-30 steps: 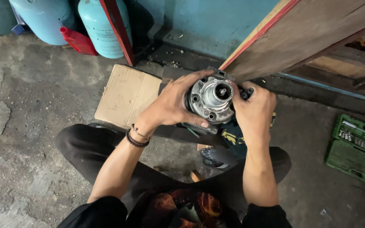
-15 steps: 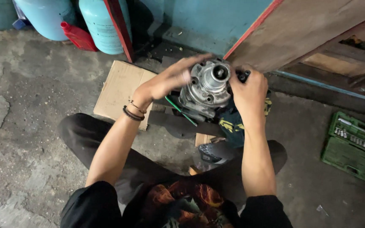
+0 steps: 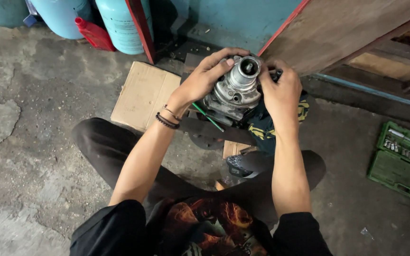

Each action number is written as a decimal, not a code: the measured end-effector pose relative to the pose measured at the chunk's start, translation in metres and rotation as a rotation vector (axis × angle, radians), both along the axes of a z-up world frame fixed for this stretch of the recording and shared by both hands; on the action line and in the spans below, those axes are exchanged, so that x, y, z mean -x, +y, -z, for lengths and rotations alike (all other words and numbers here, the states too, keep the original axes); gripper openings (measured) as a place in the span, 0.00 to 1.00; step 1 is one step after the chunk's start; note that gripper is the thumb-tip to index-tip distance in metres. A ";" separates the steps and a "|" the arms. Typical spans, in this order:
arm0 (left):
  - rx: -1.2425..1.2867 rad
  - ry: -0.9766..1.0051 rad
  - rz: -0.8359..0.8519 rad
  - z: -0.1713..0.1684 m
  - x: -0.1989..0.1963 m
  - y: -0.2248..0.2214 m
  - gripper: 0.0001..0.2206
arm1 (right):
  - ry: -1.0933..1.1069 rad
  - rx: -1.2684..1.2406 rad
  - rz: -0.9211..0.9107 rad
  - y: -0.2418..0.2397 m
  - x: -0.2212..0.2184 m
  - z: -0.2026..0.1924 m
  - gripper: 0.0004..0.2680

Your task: Disassembling an automotive compressor by removing bolts and prying off the front housing using a hand tool.

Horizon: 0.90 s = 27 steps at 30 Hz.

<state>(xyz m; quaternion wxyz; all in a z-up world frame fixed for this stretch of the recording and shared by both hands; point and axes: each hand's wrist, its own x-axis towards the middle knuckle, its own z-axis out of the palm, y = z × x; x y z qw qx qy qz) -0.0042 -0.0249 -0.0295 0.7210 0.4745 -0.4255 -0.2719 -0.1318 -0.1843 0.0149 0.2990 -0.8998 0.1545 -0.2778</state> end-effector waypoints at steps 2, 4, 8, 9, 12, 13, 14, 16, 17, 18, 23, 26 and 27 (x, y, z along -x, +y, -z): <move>-0.001 0.009 0.012 0.000 -0.001 0.001 0.16 | -0.005 0.034 0.012 0.000 0.000 0.002 0.07; -0.001 0.020 0.026 -0.001 -0.001 0.001 0.15 | -0.006 0.070 0.026 0.001 0.002 0.002 0.08; -0.036 -0.010 0.005 0.000 -0.002 -0.001 0.16 | 0.042 0.097 0.059 0.006 0.004 -0.004 0.08; -0.022 -0.020 0.001 0.002 -0.003 -0.002 0.16 | 0.045 0.056 0.039 0.006 0.005 -0.004 0.09; 0.025 -0.019 -0.052 -0.001 0.006 -0.002 0.16 | 0.009 0.071 0.054 0.009 0.005 -0.004 0.08; 0.026 -0.024 -0.053 -0.002 0.006 -0.003 0.16 | 0.004 0.072 0.053 0.009 0.004 -0.004 0.08; 0.026 -0.005 -0.076 -0.002 0.008 -0.004 0.17 | 0.010 0.078 0.068 0.009 0.005 -0.003 0.08; 0.026 0.012 -0.099 0.001 0.011 -0.006 0.17 | 0.015 0.085 0.083 0.009 0.005 0.000 0.08; 0.057 0.008 -0.134 0.003 0.012 -0.007 0.17 | 0.010 0.100 0.080 0.008 0.004 0.001 0.08; 0.087 0.002 -0.168 0.005 0.013 -0.009 0.18 | 0.004 0.114 0.077 0.007 0.004 0.002 0.08; 0.133 0.081 -0.238 0.028 0.017 -0.018 0.26 | 0.092 0.125 0.073 -0.011 -0.008 0.012 0.09; 0.218 0.035 -0.233 0.035 0.020 -0.019 0.34 | 0.129 0.073 0.042 -0.008 -0.005 -0.004 0.08; 0.249 0.006 -0.233 0.036 0.022 -0.017 0.38 | 0.115 0.038 0.003 -0.003 -0.004 -0.013 0.07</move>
